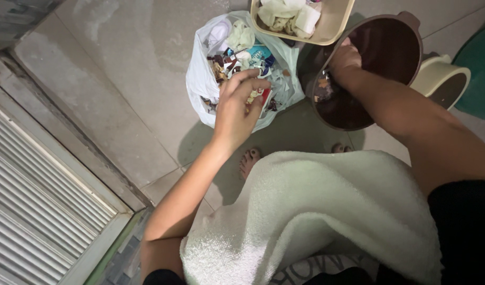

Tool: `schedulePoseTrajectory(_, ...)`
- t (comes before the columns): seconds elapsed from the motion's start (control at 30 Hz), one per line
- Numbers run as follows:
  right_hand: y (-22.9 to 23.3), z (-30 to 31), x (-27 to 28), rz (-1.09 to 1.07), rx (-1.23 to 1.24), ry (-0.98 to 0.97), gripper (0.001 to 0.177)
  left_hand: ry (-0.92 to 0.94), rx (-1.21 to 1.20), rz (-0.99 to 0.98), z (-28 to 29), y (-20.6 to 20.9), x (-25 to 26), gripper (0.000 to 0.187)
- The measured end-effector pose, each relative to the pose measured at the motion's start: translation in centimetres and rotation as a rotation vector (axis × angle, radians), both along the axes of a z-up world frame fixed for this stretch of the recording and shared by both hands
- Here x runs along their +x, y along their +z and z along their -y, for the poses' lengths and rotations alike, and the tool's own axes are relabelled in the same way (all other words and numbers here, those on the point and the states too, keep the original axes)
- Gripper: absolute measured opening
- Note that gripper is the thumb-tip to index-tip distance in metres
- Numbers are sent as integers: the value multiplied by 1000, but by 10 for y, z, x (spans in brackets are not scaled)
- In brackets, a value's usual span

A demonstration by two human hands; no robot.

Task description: The person transfers various waste items from a brown bowl and a beige container into a white plastic bag. They then tie the bag closed and place the empty containers on the floor.

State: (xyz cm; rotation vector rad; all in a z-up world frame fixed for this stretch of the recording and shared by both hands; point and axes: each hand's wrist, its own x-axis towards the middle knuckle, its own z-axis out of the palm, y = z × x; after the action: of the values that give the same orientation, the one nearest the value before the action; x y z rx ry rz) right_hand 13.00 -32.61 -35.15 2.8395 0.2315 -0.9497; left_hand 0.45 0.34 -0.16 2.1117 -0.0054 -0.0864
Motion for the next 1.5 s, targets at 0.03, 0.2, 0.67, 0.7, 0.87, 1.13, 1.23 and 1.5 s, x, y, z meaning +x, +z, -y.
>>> schedulePoseTrajectory(0.03, 1, 0, 0, -53, -70, 108, 45, 11, -22, -34, 0, 0, 0, 32)
schedulePoseTrajectory(0.2, 11, -8, 2, -151, -206, 242, 45, 17, -23, -59, -2, 0, 2, 33)
schedulePoseTrajectory(0.67, 112, -4, 39, -366, -13, 543, 43, 111, -59, -63, -17, 6, 1, 30)
schedulePoseTrajectory(0.7, 140, -6, 45, -399, 36, 531, 40, 131, -76, -93, -20, 7, 2, 28)
schedulePoseTrajectory(0.87, 295, -34, 50, -491, 189, 332, 36, 131, -16, 38, -32, 14, 4, 26)
schedulePoseTrajectory(1.13, 356, -96, 37, -500, 781, 390, 37, 156, 27, 91, -41, 17, 7, 28)
schedulePoseTrajectory(1.23, 329, -132, 29, -343, 997, 547, 37, 154, 30, 88, -43, 17, 6, 27)
schedulePoseTrajectory(1.5, 271, -206, -16, -211, 1212, 434, 30, 191, -22, -3, -46, 14, 4, 25)
